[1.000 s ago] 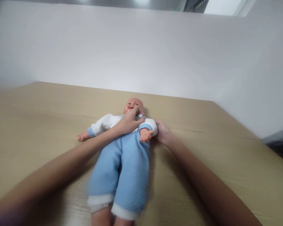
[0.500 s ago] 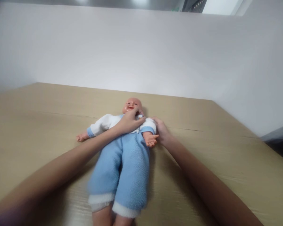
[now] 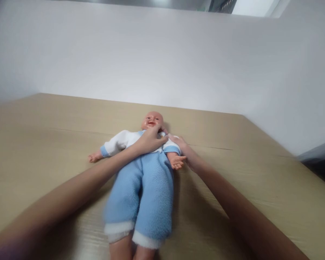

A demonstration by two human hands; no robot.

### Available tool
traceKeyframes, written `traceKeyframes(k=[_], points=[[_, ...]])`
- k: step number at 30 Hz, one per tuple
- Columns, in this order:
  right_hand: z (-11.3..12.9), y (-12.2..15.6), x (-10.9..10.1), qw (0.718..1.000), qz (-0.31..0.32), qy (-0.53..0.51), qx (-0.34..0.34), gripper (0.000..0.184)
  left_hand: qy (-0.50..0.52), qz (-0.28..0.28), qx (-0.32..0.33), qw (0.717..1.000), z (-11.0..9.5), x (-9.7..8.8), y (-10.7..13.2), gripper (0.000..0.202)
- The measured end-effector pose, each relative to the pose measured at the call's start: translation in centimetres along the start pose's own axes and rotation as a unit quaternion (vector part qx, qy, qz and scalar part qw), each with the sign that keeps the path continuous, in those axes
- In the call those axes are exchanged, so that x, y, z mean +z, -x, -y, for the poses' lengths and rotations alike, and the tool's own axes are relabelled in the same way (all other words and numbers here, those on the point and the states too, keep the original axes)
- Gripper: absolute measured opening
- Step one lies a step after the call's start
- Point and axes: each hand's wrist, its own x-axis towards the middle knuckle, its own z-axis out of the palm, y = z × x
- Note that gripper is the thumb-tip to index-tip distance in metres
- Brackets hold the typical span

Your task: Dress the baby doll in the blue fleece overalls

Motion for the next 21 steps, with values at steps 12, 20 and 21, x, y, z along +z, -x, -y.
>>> traceKeyframes(k=[12, 20, 21], points=[[0.6, 7.1, -5.5, 0.991, -0.042, 0.12, 0.039, 0.055, -0.013, 0.001, 0.004, 1.0, 0.2, 0.1, 0.2, 0.014], [-1.2, 7.2, -9.1, 0.954, -0.139, 0.266, -0.022, 0.062, -0.021, -0.008, 0.023, 0.999, 0.4, 0.3, 0.2, 0.012], [-1.5, 7.0, -9.7, 0.956, -0.147, 0.252, -0.023, 0.06, -0.022, -0.009, 0.024, 0.999, 0.5, 0.3, 0.2, 0.013]])
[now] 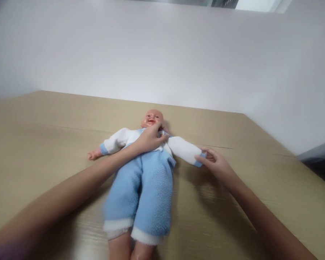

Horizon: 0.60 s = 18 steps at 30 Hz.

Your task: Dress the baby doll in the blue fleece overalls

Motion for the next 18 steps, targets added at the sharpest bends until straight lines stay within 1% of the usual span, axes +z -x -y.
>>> traceKeyframes(k=[2, 4, 8, 10, 12, 14, 16, 18], points=[[-0.8, -0.6, -0.4, 1.0, -0.005, -0.01, -0.008, 0.058, -0.003, -0.002, 0.002, 1.0, 0.1, 0.1, 0.0, 0.014], [-1.3, -1.0, -0.6, 1.0, -0.008, 0.002, -0.025, 0.059, -0.005, -0.003, 0.002, 1.0, 0.1, 0.2, 0.1, 0.015], [-1.5, -0.8, -0.5, 0.998, 0.005, 0.022, -0.05, 0.057, -0.01, 0.002, -0.004, 1.0, 0.0, 0.2, 0.1, 0.015], [-1.5, -0.5, -0.4, 0.996, 0.003, 0.059, -0.07, 0.053, -0.022, 0.007, -0.002, 1.0, -0.2, 0.1, 0.1, 0.014], [-1.5, -0.4, -0.5, 0.986, -0.014, 0.124, -0.107, 0.049, -0.041, 0.015, 0.025, 0.999, -0.8, -0.4, 0.2, 0.013], [-1.3, -0.1, -0.5, 0.965, -0.048, 0.2, -0.162, 0.049, -0.074, 0.015, 0.078, 0.994, -1.8, -1.1, 0.5, 0.014], [-0.7, 0.4, -0.3, 0.929, -0.101, 0.27, -0.232, 0.05, -0.112, 0.005, 0.123, 0.986, -3.0, -2.0, 1.1, 0.017], [0.4, 1.4, 0.3, 0.89, -0.15, 0.311, -0.297, 0.048, -0.133, -0.002, 0.14, 0.981, -4.1, -2.9, 2.2, 0.019]])
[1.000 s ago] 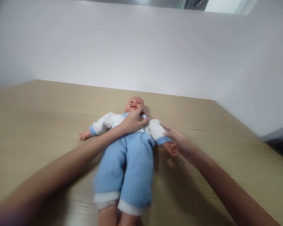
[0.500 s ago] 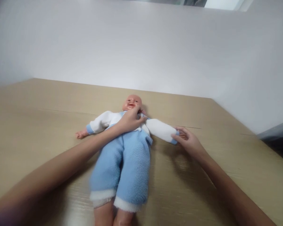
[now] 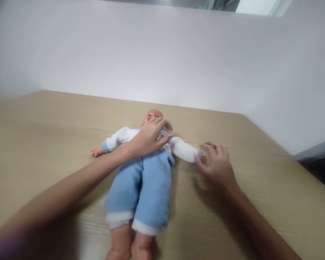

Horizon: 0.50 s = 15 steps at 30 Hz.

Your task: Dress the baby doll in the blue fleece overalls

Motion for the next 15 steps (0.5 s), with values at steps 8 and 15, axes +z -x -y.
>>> traceKeyframes(k=[8, 15], points=[[7.7, 1.0, 0.9, 0.875, 0.226, -0.402, 0.147, 0.044, 0.016, 0.081, 0.016, 0.996, -0.6, -1.4, 3.7, 0.023], [6.8, -0.4, 3.5, 0.799, 0.284, -0.499, 0.179, 0.04, -0.001, 0.146, 0.038, 0.989, -1.2, -0.8, 2.3, 0.027]])
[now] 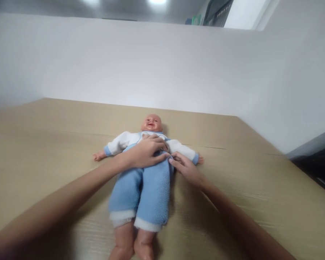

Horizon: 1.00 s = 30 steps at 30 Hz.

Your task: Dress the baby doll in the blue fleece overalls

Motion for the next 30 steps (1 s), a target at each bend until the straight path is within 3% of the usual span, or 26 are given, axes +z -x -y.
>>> traceKeyframes(k=[4, 7, 10, 12, 16, 18, 21, 24, 27, 30], points=[[0.6, -1.1, -0.2, 0.982, -0.033, -0.185, 0.016, 0.041, 0.008, 0.007, 0.021, 1.0, -0.4, 1.1, -1.1, 0.032], [0.5, -1.2, 0.3, 0.978, -0.08, -0.191, -0.005, 0.044, 0.018, 0.024, -0.034, 0.999, -0.4, 1.7, -1.9, 0.031], [0.0, -0.3, 0.0, 0.99, -0.121, -0.05, -0.054, 0.044, 0.099, 0.037, -0.125, 0.987, -0.3, 1.7, -2.8, 0.027], [-0.4, 0.8, -1.0, 0.974, -0.163, 0.121, -0.099, 0.038, 0.158, 0.032, -0.162, 0.973, -0.2, 1.6, -3.3, 0.023], [-1.7, 2.4, -4.6, 0.844, -0.246, 0.429, -0.207, 0.033, 0.116, -0.002, -0.117, 0.986, -0.1, 2.2, -4.2, 0.025], [-2.7, 2.5, -6.6, 0.823, -0.239, 0.467, -0.217, 0.048, 0.056, -0.015, -0.067, 0.996, -0.2, 2.6, -4.5, 0.022], [-3.9, 2.2, -8.7, 0.863, -0.192, 0.441, -0.155, 0.066, -0.019, -0.02, -0.029, 0.999, -0.4, 2.9, -5.0, 0.023], [-4.1, 2.1, -9.3, 0.895, -0.158, 0.403, -0.112, 0.055, -0.06, -0.007, -0.019, 0.998, -0.4, 2.7, -5.4, 0.033], [-3.0, 2.5, -8.5, 0.921, -0.191, 0.331, -0.079, 0.053, -0.067, 0.025, -0.012, 0.997, -0.2, 2.8, -5.5, 0.057], [-1.4, 3.0, -6.6, 0.947, -0.224, 0.208, -0.095, 0.058, -0.052, 0.033, -0.005, 0.998, 0.2, 3.4, -5.2, 0.082]])
